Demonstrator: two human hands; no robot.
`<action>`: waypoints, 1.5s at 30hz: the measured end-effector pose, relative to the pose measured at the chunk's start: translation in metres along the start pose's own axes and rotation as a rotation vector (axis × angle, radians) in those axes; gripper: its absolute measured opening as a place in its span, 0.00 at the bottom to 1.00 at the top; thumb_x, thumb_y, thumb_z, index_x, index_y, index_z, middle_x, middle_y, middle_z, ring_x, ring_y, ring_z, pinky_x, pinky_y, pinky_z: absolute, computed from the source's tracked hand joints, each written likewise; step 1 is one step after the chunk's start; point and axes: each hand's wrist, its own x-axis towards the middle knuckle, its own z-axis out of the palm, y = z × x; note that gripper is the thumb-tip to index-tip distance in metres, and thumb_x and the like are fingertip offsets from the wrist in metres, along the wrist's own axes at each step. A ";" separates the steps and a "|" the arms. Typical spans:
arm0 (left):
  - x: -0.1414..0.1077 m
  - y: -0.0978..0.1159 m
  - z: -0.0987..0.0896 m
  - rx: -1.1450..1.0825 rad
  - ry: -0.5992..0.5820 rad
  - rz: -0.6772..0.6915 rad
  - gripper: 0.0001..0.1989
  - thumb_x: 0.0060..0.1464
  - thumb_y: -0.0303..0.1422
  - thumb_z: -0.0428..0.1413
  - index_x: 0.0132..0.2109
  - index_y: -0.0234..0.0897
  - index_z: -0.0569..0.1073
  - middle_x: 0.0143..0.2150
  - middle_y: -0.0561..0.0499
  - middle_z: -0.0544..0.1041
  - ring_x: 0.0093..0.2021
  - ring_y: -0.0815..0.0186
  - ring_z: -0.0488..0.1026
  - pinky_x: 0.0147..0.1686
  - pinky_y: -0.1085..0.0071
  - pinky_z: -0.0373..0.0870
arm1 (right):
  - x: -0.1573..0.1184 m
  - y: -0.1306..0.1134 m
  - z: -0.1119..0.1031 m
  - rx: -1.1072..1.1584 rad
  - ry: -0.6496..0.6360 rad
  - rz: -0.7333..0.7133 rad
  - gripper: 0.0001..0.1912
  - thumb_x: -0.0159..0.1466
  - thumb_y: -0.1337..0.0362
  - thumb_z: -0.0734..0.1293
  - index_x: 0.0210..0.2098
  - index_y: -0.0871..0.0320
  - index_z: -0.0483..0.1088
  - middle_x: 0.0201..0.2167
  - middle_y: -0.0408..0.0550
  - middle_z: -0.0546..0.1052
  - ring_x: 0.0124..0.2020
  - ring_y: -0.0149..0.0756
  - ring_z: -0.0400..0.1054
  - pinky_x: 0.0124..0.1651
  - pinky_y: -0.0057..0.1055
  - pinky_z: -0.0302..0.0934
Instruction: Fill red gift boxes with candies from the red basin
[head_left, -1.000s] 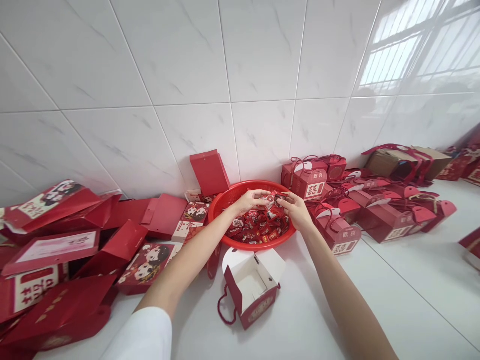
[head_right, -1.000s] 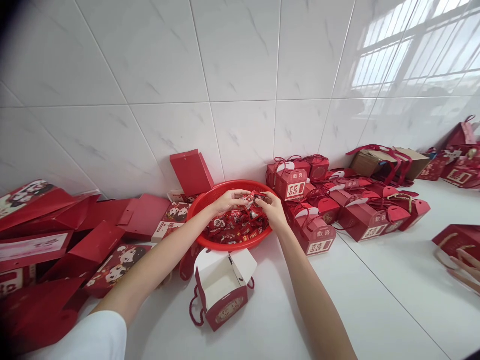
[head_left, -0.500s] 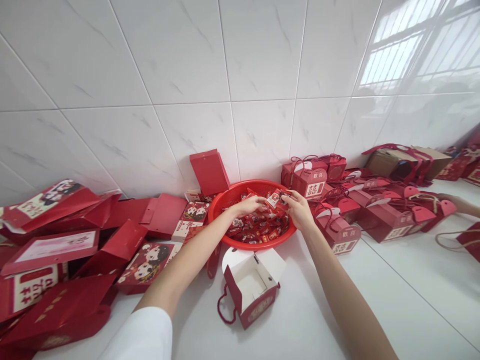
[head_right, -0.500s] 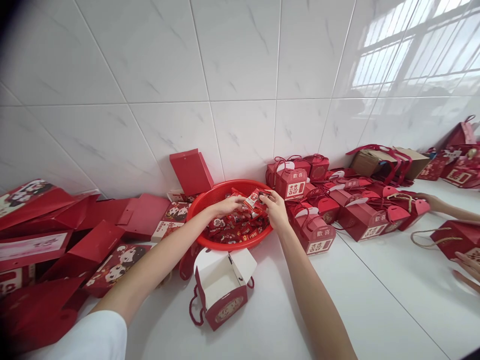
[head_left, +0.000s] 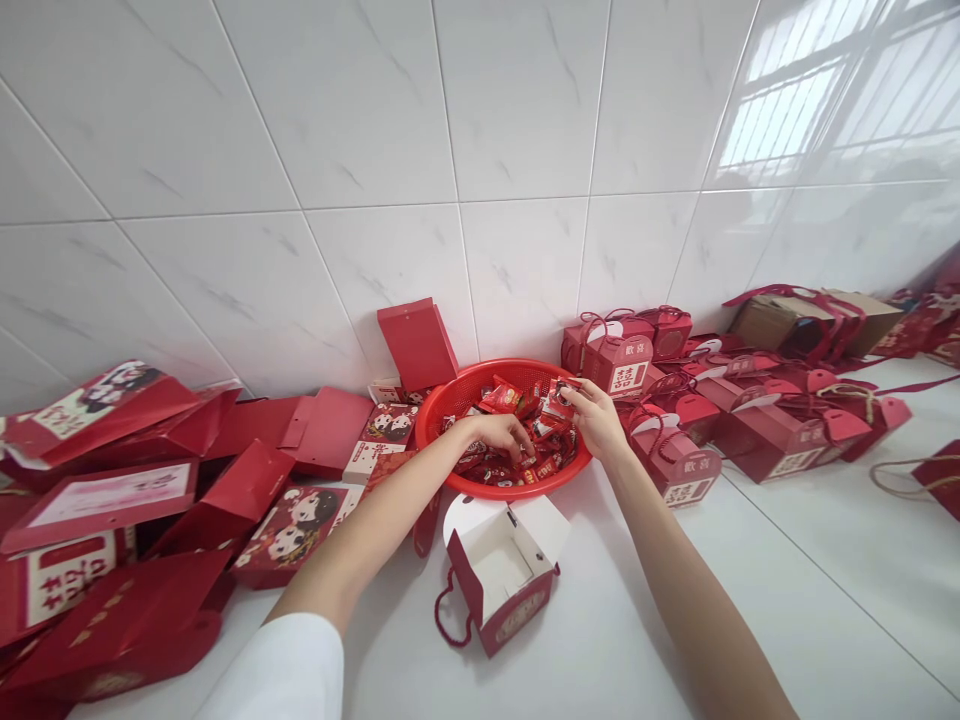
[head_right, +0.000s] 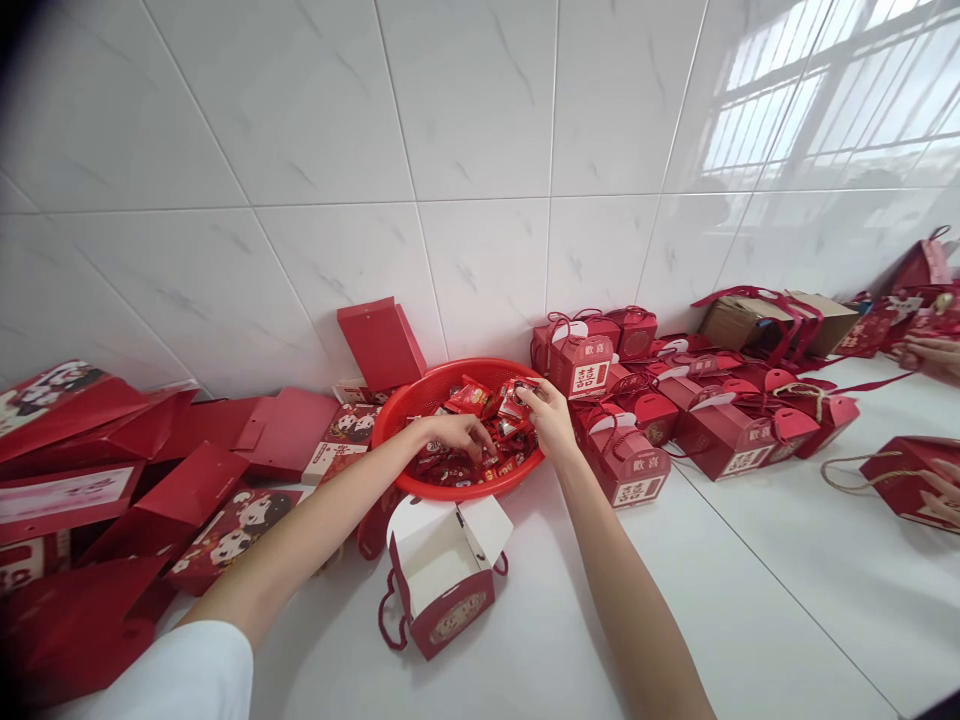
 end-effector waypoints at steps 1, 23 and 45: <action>0.001 -0.002 0.000 0.024 0.016 -0.005 0.16 0.36 0.24 0.64 0.36 0.42 0.84 0.31 0.56 0.83 0.33 0.65 0.78 0.33 0.77 0.69 | 0.000 0.000 0.000 -0.007 -0.006 -0.002 0.20 0.46 0.54 0.78 0.34 0.55 0.73 0.31 0.42 0.77 0.32 0.35 0.71 0.35 0.33 0.69; 0.008 0.026 0.037 0.258 -0.046 0.087 0.09 0.40 0.25 0.63 0.33 0.38 0.81 0.23 0.55 0.75 0.26 0.66 0.70 0.29 0.73 0.64 | -0.002 -0.004 0.005 0.070 -0.006 0.001 0.19 0.44 0.57 0.80 0.31 0.57 0.74 0.29 0.41 0.78 0.30 0.31 0.71 0.35 0.28 0.68; -0.162 0.082 0.071 0.178 0.295 0.110 0.11 0.59 0.34 0.55 0.46 0.38 0.80 0.47 0.49 0.81 0.48 0.60 0.76 0.50 0.69 0.69 | -0.073 -0.083 0.041 -0.236 -0.554 -0.041 0.15 0.56 0.57 0.74 0.40 0.57 0.74 0.38 0.46 0.79 0.38 0.35 0.72 0.44 0.31 0.66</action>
